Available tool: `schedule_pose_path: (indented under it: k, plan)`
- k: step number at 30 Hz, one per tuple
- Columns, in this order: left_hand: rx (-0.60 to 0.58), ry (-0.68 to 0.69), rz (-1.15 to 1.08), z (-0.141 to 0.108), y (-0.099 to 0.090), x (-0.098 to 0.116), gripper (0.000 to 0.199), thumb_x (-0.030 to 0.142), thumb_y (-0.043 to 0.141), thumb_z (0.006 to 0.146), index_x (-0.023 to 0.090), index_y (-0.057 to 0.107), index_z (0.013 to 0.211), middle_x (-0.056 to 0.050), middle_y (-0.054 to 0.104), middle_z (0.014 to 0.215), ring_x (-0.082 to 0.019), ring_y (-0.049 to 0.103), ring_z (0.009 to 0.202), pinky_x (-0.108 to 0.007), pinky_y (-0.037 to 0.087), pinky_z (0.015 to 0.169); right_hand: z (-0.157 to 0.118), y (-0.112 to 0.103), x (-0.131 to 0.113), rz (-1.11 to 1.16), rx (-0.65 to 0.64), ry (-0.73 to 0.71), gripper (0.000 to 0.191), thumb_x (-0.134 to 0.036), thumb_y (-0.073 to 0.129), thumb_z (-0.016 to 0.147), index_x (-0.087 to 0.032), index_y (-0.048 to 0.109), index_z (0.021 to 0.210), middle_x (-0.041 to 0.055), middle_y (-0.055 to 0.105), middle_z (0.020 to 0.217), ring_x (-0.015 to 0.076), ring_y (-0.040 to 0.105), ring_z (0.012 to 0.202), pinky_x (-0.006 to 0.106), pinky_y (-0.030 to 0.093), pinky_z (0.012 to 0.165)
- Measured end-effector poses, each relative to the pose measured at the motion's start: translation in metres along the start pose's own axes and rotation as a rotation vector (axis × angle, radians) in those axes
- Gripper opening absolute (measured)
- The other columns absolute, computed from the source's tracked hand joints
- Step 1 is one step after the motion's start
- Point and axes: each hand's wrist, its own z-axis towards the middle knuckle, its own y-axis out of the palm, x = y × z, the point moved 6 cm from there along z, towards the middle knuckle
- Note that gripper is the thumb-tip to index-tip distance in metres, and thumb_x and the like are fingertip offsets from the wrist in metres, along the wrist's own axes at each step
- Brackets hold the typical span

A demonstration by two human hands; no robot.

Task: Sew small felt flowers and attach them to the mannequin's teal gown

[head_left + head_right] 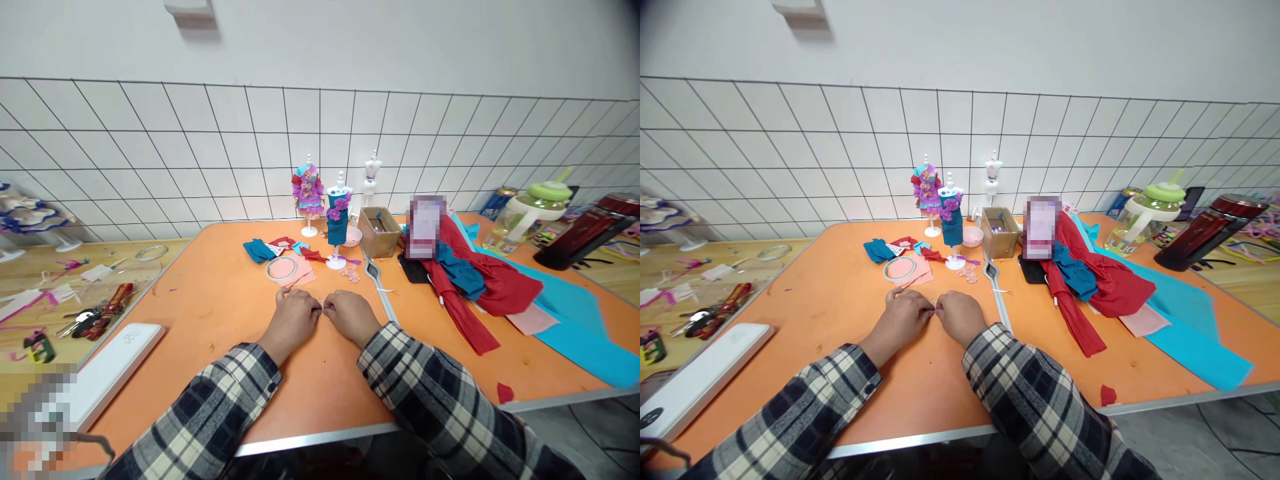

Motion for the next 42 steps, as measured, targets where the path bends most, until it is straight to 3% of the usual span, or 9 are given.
schedule_pose_path:
  k: [7,15,33,42]
  plan:
    - [0.056,0.093,0.071,-0.0018,-0.0035,0.0069,0.02,0.015,0.051,0.083,0.021,0.069,0.079,-0.006,0.068,0.082,-0.024,0.059,0.092,-0.053,0.023,0.099,0.0012,0.001,-0.0011,0.025,0.018,-0.035,0.017,-0.027,0.052,0.088,-0.022,0.069,0.087,0.0032,0.068,0.09,0.0163,0.059,0.082,0.026,0.031,0.063]
    - [0.041,0.093,0.062,-0.0008,-0.0063,0.0051,0.019,0.017,0.051,0.084,0.022,0.069,0.077,-0.003,0.068,0.078,-0.023,0.061,0.087,-0.061,0.013,0.106,0.0012,0.0038,0.0019,0.089,0.076,-0.039,0.011,-0.028,0.058,0.086,-0.022,0.067,0.086,0.0014,0.067,0.089,0.0154,0.059,0.082,0.026,0.031,0.065]
    - [0.041,0.085,0.036,-0.0025,-0.0075,0.0026,0.017,0.019,0.053,0.084,0.023,0.069,0.083,-0.003,0.067,0.081,-0.022,0.06,0.089,-0.059,0.014,0.107,0.0013,0.0016,-0.0016,0.013,-0.014,-0.047,0.018,-0.029,0.052,0.091,-0.022,0.069,0.093,0.0027,0.067,0.093,0.0159,0.061,0.087,0.026,0.034,0.067]
    - [0.031,0.126,0.055,-0.0005,-0.0047,0.0007,0.019,0.021,0.052,0.084,0.025,0.07,0.081,-0.003,0.067,0.079,-0.023,0.059,0.088,-0.061,0.013,0.107,-0.0003,0.0012,0.0006,0.066,0.039,-0.04,0.009,-0.027,0.058,0.088,-0.022,0.065,0.091,0.0014,0.066,0.092,0.0153,0.059,0.086,0.026,0.033,0.066]
